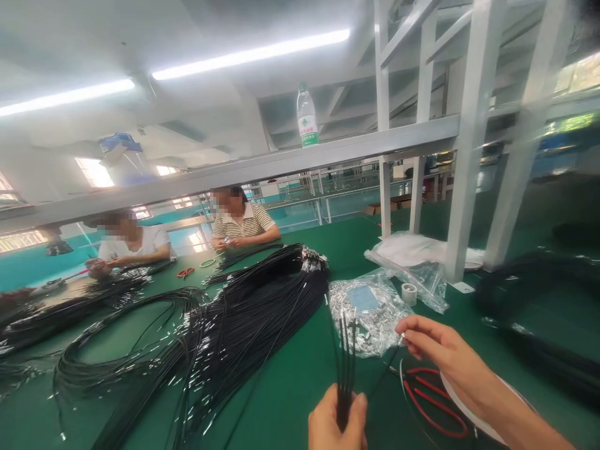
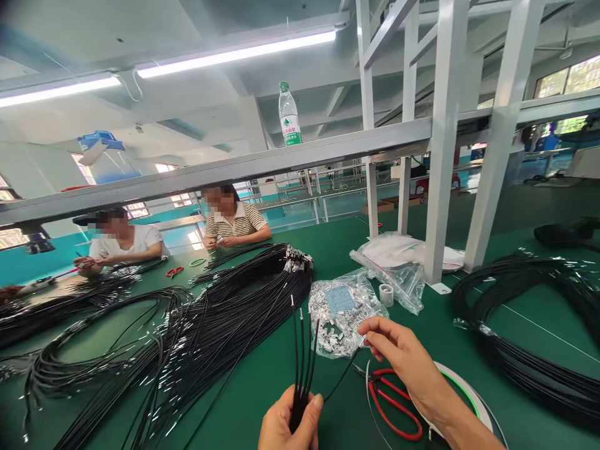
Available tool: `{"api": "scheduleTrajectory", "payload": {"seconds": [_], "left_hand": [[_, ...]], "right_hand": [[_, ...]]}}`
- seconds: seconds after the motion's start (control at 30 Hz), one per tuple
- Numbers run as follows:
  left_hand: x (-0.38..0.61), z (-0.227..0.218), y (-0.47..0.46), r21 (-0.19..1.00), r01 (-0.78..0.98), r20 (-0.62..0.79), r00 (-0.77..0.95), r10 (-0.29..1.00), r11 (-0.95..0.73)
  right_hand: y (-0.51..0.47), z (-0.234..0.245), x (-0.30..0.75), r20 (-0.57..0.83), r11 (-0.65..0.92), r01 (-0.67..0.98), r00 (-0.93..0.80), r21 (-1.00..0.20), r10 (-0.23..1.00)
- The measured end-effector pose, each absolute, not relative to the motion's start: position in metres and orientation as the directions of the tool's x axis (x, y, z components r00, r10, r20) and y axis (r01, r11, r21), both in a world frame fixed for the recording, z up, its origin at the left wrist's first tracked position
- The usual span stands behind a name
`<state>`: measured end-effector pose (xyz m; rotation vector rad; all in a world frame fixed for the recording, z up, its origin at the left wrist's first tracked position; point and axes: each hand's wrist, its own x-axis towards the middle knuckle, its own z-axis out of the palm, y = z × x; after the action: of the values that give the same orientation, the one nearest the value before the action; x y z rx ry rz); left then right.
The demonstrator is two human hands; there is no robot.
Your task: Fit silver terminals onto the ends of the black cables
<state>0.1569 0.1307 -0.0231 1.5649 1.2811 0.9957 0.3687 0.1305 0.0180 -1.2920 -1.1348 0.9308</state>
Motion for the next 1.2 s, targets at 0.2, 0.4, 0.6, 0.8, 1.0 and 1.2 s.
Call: {"api": "scheduleTrajectory", "payload": {"seconds": [0.2,0.4,0.6,0.8,1.0,1.2], "left_hand": [[0.158,-0.020,0.129,0.961,0.264,0.038,0.156,0.987,-0.079],[0.158,-0.015,0.127,0.966,0.250,0.035,0.132,0.991,-0.067],[0.157,-0.012,0.125,0.971,0.232,0.025,0.126,0.992,-0.054],[0.155,-0.012,0.124,0.982,0.187,0.005,0.131,0.991,-0.029],[0.153,-0.017,0.129,0.987,0.151,0.040,0.128,0.991,-0.059],[0.149,-0.024,0.139,0.990,0.113,0.075,0.067,0.995,-0.082]], "right_hand": [[0.127,0.029,0.366,0.234,0.167,0.386,0.134,-0.907,0.963],[0.128,0.025,0.363,0.053,0.039,0.098,0.137,-0.994,0.989],[0.130,0.010,0.364,-0.082,-0.068,-0.170,0.077,-0.983,0.994],[0.128,0.009,0.361,-0.177,-0.185,-0.341,-0.054,-0.922,0.983],[0.134,0.001,0.341,-0.112,-0.124,-0.172,-0.082,-0.977,0.990],[0.181,-0.012,0.346,0.224,0.155,0.653,0.024,-0.742,0.974]]}}
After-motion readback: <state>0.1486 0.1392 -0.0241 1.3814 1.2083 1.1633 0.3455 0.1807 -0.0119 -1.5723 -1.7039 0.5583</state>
